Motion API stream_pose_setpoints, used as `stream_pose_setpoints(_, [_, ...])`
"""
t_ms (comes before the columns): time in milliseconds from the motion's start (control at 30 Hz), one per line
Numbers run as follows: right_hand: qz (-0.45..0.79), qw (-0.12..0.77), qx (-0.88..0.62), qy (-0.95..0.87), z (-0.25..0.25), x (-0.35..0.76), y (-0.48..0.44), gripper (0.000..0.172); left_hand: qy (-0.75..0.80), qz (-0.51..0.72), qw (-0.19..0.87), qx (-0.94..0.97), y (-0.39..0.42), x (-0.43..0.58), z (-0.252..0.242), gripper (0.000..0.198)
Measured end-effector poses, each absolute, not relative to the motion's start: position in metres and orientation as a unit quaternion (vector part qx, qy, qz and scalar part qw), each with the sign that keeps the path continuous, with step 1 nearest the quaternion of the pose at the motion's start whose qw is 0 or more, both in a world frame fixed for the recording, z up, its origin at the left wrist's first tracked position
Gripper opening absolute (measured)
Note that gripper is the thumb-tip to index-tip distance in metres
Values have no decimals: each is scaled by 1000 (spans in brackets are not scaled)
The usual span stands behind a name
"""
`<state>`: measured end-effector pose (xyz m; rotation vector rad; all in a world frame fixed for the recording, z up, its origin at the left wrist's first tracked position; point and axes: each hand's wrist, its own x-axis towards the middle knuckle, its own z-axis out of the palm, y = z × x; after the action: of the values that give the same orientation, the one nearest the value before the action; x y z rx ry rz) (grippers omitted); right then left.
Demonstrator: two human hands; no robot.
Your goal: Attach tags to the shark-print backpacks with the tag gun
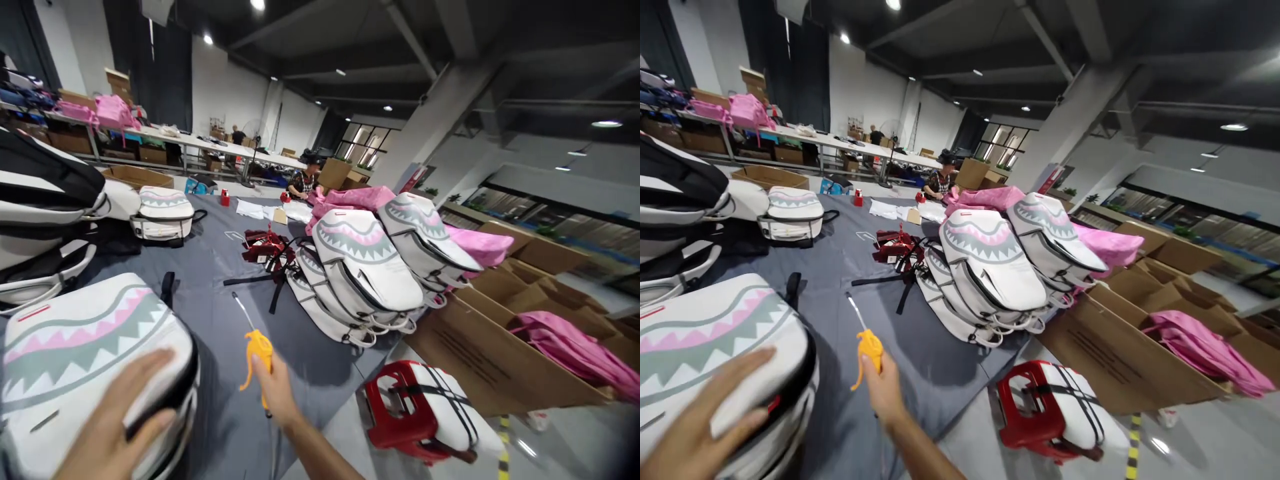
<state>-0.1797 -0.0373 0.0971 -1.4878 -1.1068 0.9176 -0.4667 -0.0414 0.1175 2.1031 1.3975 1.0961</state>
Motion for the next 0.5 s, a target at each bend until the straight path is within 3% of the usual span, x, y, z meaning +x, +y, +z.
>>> stream_pose_setpoints(67, [380,520,-565,-515,111,-186,-3,35,495,397,353,687,-49,-394,94,59])
stream_pose_setpoints(167, [372,509,-498,-595,125,-182,43,25,469,506,553,467,-33,-288,68,88])
stream_pose_setpoints(267, [381,450,-490,-642,118,-159,89,18,442,584,626,267,6,-214,52,121])
stream_pose_setpoints(333, [384,415,-502,-654,101,-140,118,17,482,594,617,186,32,-183,39,129])
stream_pose_setpoints(400, [385,371,-504,-679,80,-123,146,18,537,570,602,154,53,-164,22,115])
stream_pose_setpoints(500, [412,257,-413,-771,50,-103,196,21,620,497,574,196,82,-160,-2,70])
